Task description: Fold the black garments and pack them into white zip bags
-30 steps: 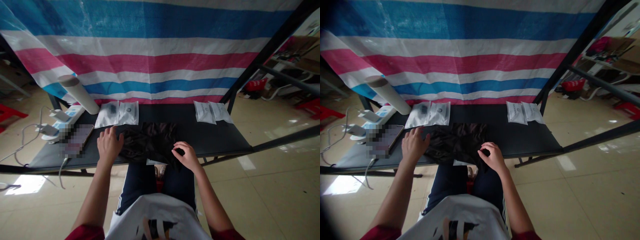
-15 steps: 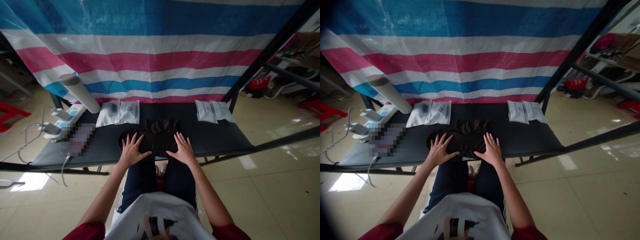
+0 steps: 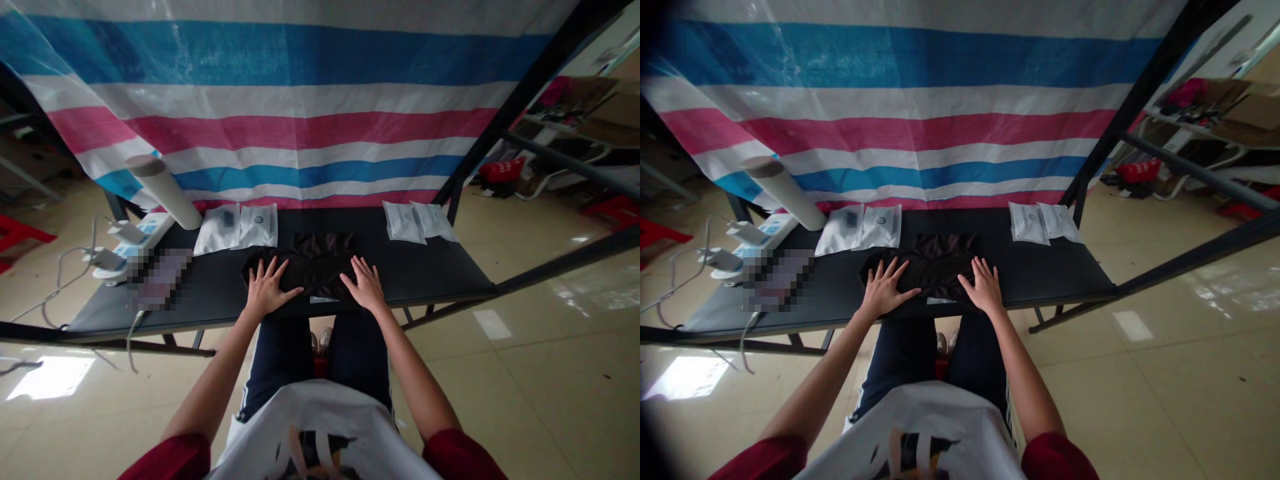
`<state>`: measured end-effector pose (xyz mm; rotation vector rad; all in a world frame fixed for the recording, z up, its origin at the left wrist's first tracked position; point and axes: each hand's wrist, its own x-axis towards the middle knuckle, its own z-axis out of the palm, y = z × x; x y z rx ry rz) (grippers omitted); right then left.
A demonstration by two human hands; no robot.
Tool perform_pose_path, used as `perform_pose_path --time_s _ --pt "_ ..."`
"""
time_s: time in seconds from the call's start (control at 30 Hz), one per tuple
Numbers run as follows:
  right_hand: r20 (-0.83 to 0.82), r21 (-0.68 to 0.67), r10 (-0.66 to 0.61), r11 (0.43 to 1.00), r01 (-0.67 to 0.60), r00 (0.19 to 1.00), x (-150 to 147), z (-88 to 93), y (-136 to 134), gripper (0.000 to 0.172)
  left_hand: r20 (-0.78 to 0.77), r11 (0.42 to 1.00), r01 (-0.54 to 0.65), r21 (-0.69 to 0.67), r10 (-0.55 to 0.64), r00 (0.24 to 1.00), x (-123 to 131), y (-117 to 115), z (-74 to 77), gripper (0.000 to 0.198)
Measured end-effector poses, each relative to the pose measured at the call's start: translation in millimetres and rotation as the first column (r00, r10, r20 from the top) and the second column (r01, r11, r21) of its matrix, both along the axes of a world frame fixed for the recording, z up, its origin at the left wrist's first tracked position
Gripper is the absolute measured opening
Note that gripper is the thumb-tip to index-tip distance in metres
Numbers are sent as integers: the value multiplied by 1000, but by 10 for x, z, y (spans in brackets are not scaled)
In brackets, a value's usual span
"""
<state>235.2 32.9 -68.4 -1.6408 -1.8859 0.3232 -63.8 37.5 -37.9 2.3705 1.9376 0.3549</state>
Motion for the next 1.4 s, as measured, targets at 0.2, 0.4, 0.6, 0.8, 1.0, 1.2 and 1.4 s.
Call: perform_pose_path --time_s 0.2,0.4,0.6,0.8,1.0,1.2,1.4 --pt "-371 152 -177 957 248 911 162 -97 70 45 121 993 10 121 -24 992 -46 -41 -13 62" --pt "-186 158 -319 924 349 929 50 -150 132 24 193 964 -113 242 66 979 -53 -102 -4 49" --pt "-174 179 -268 938 298 948 95 -169 122 22 233 955 -183 234 128 964 -49 -105 -34 49" --pt "-276 206 -306 907 366 911 140 -149 93 28 460 875 -419 242 277 844 -137 -63 -71 49" --pt "-294 84 -349 918 388 890 156 -85 66 29 518 836 -543 -80 500 694 -379 122 -109 47" --pt "-310 50 -255 958 284 916 209 -28 88 27 436 902 -379 -204 431 790 -620 306 -52 30" --pt "-262 40 -200 975 218 944 268 2 89 26 417 923 -292 -250 375 828 -677 405 -59 29"
